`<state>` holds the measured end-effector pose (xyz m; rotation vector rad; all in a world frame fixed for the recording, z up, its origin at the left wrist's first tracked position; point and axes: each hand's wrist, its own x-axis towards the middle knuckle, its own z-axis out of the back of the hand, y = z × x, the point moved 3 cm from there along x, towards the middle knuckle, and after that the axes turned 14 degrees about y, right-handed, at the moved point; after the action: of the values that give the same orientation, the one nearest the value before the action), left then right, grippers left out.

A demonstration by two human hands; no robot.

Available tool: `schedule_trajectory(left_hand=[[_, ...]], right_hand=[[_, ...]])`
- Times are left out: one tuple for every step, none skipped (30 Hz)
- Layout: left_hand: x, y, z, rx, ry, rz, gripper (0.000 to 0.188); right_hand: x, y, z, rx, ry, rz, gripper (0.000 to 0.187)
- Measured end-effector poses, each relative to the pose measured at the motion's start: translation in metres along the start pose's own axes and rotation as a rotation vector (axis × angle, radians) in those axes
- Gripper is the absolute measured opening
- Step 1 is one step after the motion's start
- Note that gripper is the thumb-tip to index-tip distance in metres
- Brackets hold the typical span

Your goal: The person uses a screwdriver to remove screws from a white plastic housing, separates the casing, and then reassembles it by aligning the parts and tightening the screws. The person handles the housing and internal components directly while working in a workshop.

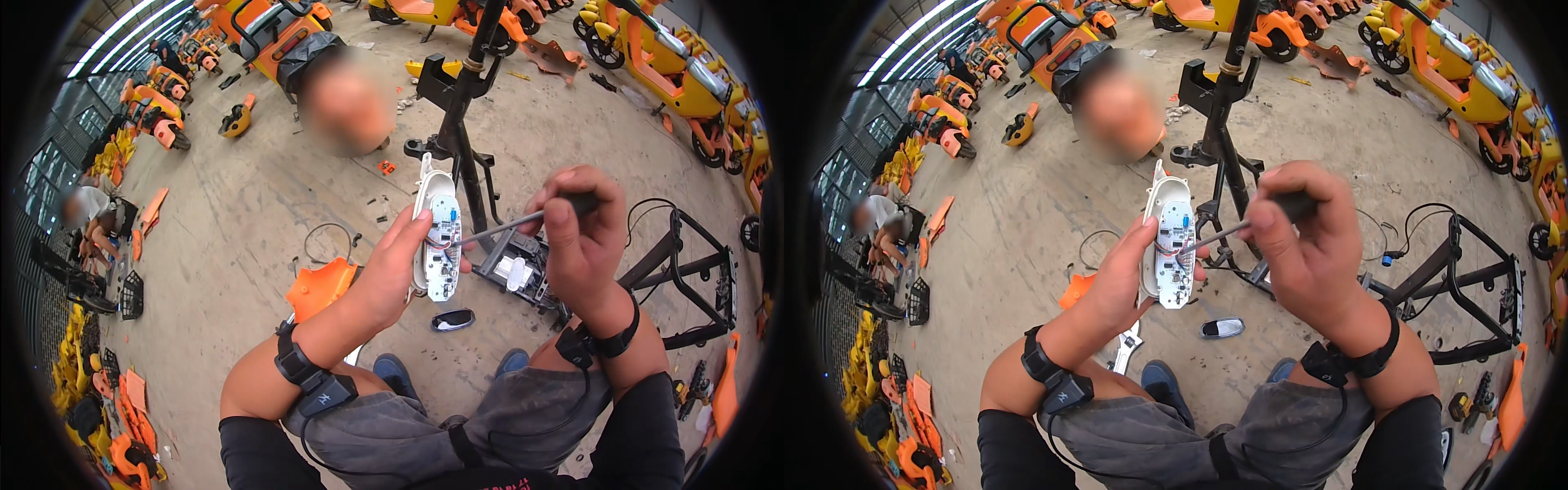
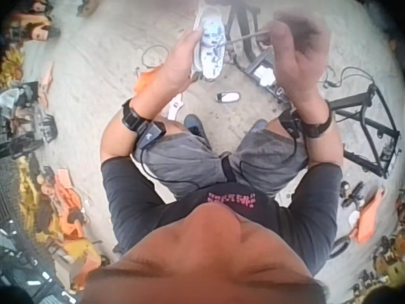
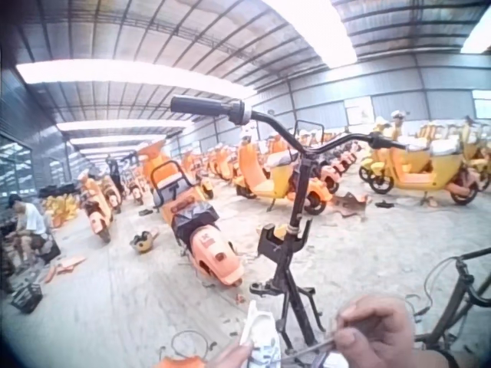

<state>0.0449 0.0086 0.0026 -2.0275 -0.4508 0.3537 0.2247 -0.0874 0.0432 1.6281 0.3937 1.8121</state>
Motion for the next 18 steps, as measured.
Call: schedule_trajectory(left_hand=[[0.001,0.000,0.000,0.002,0.009,0.001,0.041],[0.001,0.000,0.000,0.004,0.019,0.002,0.041],[0.001,0.000,0.000,0.008,0.027,0.004,0.041],[0.002,0.002,0.000,0.013,0.034,0.000,0.040],[0.003,0.003,0.001,0.018,0.041,-0.005,0.039],[0.005,0.004,0.001,0.023,0.050,-0.011,0.039],[0.007,0.005,0.001,0.024,0.058,-0.009,0.039],[0.009,0.006,0.000,0.024,0.066,-0.007,0.039],[0.010,0.006,-0.001,0.025,0.072,-0.007,0.039],[0.010,0.006,-0.002,0.035,0.068,-0.002,0.039],[0.010,0.005,-0.003,0.044,0.065,0.004,0.039],[0.010,0.005,-0.003,0.053,0.060,0.008,0.039],[0.010,0.006,-0.003,0.042,0.055,0.005,0.039],[0.010,0.006,-0.002,0.032,0.051,0.003,0.039],[0.010,0.006,-0.001,0.022,0.047,0.002,0.039],[0.010,0.006,0.000,0.021,0.045,0.001,0.039],[0.009,0.006,0.000,0.020,0.045,0.000,0.039],[0.009,0.006,0.000,0.020,0.047,0.001,0.039]], right_hand=[[0.001,0.001,0.004,-0.021,-0.010,-0.024,0.025],[0.001,0.000,0.007,-0.029,-0.033,-0.041,0.025],[0.001,-0.001,0.008,-0.035,-0.057,-0.058,0.025],[0.001,-0.002,0.010,-0.042,-0.081,-0.075,0.025],[0.002,-0.002,0.010,-0.032,-0.101,-0.096,0.025],[0.003,-0.002,0.011,-0.047,-0.107,-0.085,0.025],[0.004,-0.003,0.012,-0.061,-0.112,-0.074,0.025],[0.004,-0.003,0.013,-0.075,-0.117,-0.063,0.025],[0.004,-0.003,0.013,-0.074,-0.122,-0.063,0.025],[0.004,-0.002,0.015,-0.073,-0.126,-0.064,0.024],[0.004,-0.002,0.016,-0.072,-0.130,-0.064,0.024],[0.003,-0.001,0.016,-0.081,-0.098,-0.056,0.024],[0.001,0.000,0.016,-0.090,-0.066,-0.047,0.023],[0.001,0.001,0.016,-0.100,-0.034,-0.038,0.023],[0.000,0.002,0.015,-0.111,-0.030,-0.041,0.023],[0.000,0.002,0.014,-0.121,-0.027,-0.043,0.023],[0.000,0.003,0.014,-0.132,-0.023,-0.046,0.024],[0.000,0.003,0.014,-0.132,-0.026,-0.054,0.023]])
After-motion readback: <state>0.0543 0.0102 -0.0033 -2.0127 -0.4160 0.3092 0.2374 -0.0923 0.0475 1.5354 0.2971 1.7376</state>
